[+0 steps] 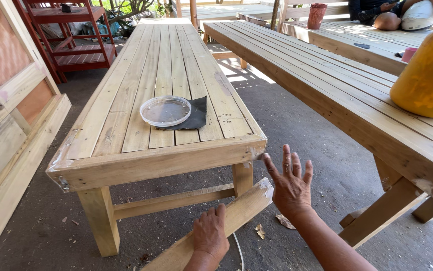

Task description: The person holds a wood strip against a bench leg and presses filler onto the corner, then carries the strip to a side table. They take a cloth, dip it into a can of reddish stain, and wipe the stain across the slats of a wooden bench, re-dipping the cloth as they cover more boards.

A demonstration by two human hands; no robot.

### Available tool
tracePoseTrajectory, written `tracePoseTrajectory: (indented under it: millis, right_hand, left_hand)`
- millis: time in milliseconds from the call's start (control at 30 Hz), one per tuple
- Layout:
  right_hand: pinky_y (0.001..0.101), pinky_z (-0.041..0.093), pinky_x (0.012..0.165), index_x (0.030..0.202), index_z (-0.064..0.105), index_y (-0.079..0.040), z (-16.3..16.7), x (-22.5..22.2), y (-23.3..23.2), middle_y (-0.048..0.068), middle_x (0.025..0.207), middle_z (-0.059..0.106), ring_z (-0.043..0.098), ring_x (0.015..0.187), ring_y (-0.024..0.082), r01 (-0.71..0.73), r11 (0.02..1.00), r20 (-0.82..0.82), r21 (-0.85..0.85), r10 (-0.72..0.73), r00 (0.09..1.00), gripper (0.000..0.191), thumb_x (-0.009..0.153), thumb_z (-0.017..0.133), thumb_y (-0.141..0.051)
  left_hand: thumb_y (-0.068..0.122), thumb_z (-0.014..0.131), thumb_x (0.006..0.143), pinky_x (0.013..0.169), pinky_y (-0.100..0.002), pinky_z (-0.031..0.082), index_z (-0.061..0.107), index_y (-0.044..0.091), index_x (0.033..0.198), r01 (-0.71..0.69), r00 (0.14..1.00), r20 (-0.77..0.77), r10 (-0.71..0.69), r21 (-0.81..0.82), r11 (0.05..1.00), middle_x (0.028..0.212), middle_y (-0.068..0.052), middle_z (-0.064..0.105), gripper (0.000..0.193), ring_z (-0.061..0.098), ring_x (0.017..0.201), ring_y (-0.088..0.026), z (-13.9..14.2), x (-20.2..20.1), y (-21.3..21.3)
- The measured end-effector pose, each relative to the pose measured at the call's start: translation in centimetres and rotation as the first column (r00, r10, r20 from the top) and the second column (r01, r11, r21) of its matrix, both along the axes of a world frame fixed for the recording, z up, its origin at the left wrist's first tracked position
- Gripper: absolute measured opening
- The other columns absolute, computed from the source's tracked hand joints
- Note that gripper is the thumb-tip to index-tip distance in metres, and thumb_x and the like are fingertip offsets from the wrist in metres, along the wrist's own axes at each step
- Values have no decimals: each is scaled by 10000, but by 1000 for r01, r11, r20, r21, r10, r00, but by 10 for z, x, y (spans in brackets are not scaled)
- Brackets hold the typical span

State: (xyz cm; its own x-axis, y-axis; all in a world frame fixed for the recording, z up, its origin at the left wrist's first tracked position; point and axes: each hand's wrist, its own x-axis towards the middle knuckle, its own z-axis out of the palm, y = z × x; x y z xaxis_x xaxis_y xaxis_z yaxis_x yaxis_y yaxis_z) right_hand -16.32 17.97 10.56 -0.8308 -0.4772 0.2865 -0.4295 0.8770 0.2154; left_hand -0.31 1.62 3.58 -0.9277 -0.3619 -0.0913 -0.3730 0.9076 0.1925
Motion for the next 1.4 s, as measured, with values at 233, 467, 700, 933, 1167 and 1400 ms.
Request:
tracePoseTrajectory:
  millis: [233, 467, 700, 933, 1167, 1400]
  right_hand:
    - [668, 324, 1157, 1490, 606, -189, -65, -42, 79, 261, 1304, 672, 492, 1318, 450, 757, 287, 803, -587, 322, 501, 684, 842, 539, 18]
    - [541, 360, 1095, 1214, 712, -15, -59, -34, 131, 114, 1284, 692, 575, 1282, 231, 831, 245, 657, -500, 733, 179, 500, 774, 479, 28]
    - [465, 415, 1033, 1216, 719, 29, -18, -14, 152, 147, 1221, 734, 614, 1224, 241, 748, 242, 566, -618, 797, 211, 495, 776, 493, 40]
    - [536, 368, 1130, 1320, 658, 5, -6, -6, 162, 164, 1311, 686, 590, 1304, 259, 819, 216, 619, -532, 759, 202, 555, 804, 456, 36]
    - [558, 382, 1112, 1299, 662, 26, 2, -3, 162, 167, 1301, 697, 592, 1307, 268, 822, 195, 596, -534, 777, 202, 547, 798, 444, 38]
    - [525, 443, 1053, 1205, 679, 37, 11, -6, 163, 159, 1218, 701, 600, 1267, 282, 828, 133, 553, -545, 799, 236, 460, 792, 480, 65]
  left_hand:
    - [58, 792, 713, 970, -484, 461, 397, 135, 1389, 75, 959, -272, -82, -35, 997, 1175, -111, 567, 787, 561, 1136, -333, 9, 13, 1]
    - [129, 861, 636, 962, -484, 464, 447, 169, 1335, 144, 894, -426, -135, -12, 989, 1113, -94, 554, 814, 564, 1108, -333, 32, 17, 14]
    - [154, 883, 602, 958, -493, 472, 450, 152, 1312, 182, 844, -508, -172, -30, 983, 1102, -101, 546, 831, 569, 1090, -336, 46, 23, 27]
    - [218, 906, 653, 1001, -505, 462, 402, 218, 1385, 165, 885, -444, -142, 15, 986, 1159, -80, 524, 889, 567, 1109, -312, 41, 16, 38]
    - [185, 886, 641, 957, -506, 496, 434, 182, 1328, 168, 830, -540, -141, 1, 986, 1099, -94, 546, 822, 587, 1086, -335, 33, 15, 28]
    - [176, 888, 611, 950, -504, 506, 439, 205, 1361, 129, 810, -575, -114, -14, 992, 1099, -88, 565, 875, 599, 1068, -336, 33, 1, 33]
